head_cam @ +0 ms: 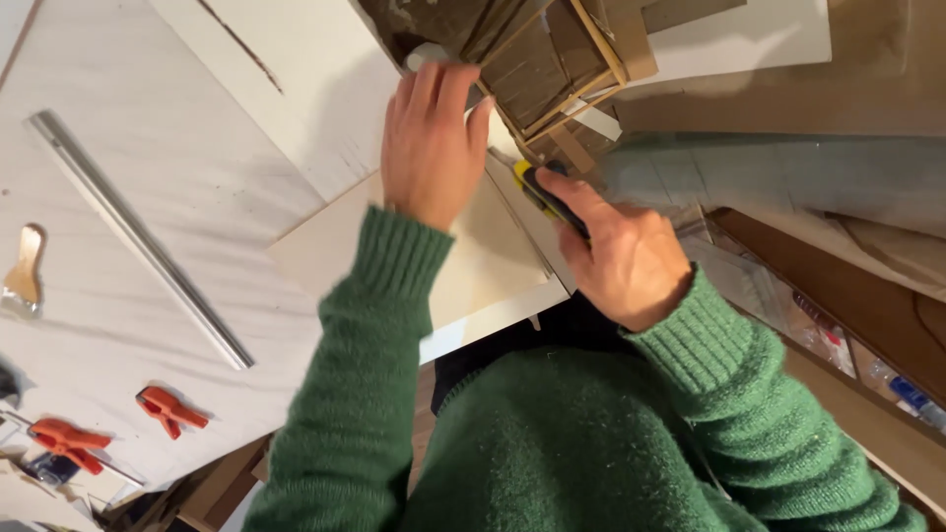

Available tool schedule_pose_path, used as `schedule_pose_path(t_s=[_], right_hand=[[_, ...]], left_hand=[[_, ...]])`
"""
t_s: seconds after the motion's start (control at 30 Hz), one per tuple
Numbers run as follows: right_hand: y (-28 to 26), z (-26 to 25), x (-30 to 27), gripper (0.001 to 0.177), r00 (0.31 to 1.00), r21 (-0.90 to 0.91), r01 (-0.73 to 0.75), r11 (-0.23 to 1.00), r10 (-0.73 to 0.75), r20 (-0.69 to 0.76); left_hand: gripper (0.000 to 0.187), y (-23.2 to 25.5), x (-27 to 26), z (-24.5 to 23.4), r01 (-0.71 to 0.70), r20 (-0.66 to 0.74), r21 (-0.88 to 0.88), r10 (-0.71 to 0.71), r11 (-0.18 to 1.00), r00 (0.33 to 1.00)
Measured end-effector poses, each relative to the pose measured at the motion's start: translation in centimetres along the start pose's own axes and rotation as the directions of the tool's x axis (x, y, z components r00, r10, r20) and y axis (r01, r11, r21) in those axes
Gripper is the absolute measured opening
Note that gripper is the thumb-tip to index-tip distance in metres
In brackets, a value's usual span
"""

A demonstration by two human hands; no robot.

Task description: Cutting and preparing matboard for an art frame using a utility knife and straight edge.

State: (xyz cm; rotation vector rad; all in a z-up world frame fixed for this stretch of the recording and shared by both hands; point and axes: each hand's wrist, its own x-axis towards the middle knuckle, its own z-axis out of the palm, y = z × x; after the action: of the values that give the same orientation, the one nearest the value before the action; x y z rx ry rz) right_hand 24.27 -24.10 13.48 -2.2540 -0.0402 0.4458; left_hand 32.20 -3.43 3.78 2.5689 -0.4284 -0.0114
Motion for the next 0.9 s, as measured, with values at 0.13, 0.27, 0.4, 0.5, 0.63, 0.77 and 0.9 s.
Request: schedule_pose_path(t_s=[0.13,0.27,0.4,0.5,0.63,0.77,0.9], right_hand=[[0.1,0.5,-0.1,0.053,0.999,-0.001,-0.032,0.999,0.032,0.035],[-0.3,0.6,0.1,0.054,0.997,0.054,-0.031,0.998,0.027,0.077],[-0.3,1.0,-0.1,0.056,0.989,0.015,-0.094,0.995,0.091,0.117],[-0.2,1.2,-0.1,0.056,0.989,-0.025,-0.097,0.995,0.099,0.113],[0.0,1.5,-0.3,0.057,0.996,-0.026,-0.046,0.999,0.048,0.075],[-0.2,1.7,-0.1,0.056,0.997,-0.068,-0.04,0.997,0.044,0.062],[0.3,1.9,0.4,0.055,0.996,-0.094,-0.037,0.995,0.043,0.072]], left_hand=[[0.027,-0.1,4.6,1.5,-0.052,0.162,0.013,0.049,0.999,0.986],[0.036,0.0,5.7,2.0,0.059,0.424,0.223,-0.151,0.973,0.893],[0.038,-0.4,5.4,2.6,0.074,0.491,0.222,-0.177,0.972,0.853],[0.037,-0.3,5.6,2.5,0.071,0.472,0.231,-0.175,0.97,0.864],[0.035,-0.8,5.5,2.5,0.053,0.479,0.239,-0.166,0.969,0.862],[0.029,-0.9,5.2,2.7,-0.017,0.462,0.232,-0.095,0.973,0.882],[0.019,-0.8,4.9,2.6,0.01,0.415,0.149,-0.072,0.989,0.907]])
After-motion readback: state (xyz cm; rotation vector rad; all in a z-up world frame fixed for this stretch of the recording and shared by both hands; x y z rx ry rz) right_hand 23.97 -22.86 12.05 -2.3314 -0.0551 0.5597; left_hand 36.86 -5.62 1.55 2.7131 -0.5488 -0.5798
